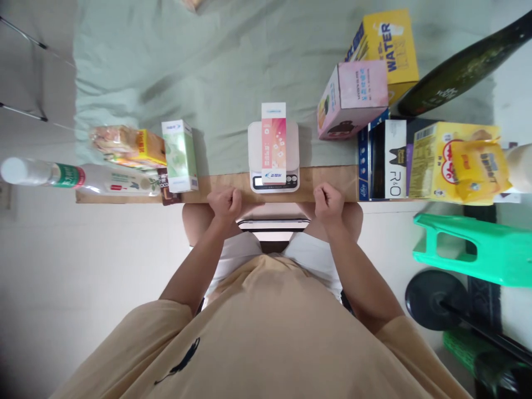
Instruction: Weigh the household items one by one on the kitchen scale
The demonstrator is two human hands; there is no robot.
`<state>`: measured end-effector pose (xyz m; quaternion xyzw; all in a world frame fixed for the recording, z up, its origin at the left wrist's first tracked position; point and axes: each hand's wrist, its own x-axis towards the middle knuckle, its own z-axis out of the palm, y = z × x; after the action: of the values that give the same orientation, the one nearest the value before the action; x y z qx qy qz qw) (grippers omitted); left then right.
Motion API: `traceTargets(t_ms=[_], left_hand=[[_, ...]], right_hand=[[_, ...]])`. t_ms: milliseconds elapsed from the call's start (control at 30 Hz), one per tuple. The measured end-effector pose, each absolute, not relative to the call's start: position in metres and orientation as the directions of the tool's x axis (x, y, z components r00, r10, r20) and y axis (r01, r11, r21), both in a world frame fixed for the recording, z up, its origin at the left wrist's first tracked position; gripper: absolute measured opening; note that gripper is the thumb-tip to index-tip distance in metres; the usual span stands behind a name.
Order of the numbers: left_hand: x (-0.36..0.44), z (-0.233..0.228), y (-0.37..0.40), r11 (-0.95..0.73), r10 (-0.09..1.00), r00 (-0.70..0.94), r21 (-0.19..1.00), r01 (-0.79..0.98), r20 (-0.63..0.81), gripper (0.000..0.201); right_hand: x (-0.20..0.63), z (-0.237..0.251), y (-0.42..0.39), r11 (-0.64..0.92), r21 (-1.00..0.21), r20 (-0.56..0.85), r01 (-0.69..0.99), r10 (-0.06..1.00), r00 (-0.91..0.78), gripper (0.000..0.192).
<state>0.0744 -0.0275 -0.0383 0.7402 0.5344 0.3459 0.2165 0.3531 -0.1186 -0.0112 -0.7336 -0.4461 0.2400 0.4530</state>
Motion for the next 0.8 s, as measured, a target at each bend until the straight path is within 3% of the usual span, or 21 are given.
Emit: traceTargets(t_ms=[400, 800], left_hand=[[0.0807, -0.0343, -0.0284, -0.328, 0.945, 0.273, 0.548, 0.769, 0.183, 0.045], [0.0826, -0.0374, -0.0292, -0.29, 0.957, 0.255, 0.523, 0.802, 0.14, 0.044]], right_hand=[[0.3472, -0.0132, -0.1191, -0.243, -0.826, 0.045, 0.508, 0.87, 0.491, 0.039], [0.3466, -0.0172, -0.1186, -0.223, -0.839, 0.047, 0.496, 0.879, 0.475, 0.037]])
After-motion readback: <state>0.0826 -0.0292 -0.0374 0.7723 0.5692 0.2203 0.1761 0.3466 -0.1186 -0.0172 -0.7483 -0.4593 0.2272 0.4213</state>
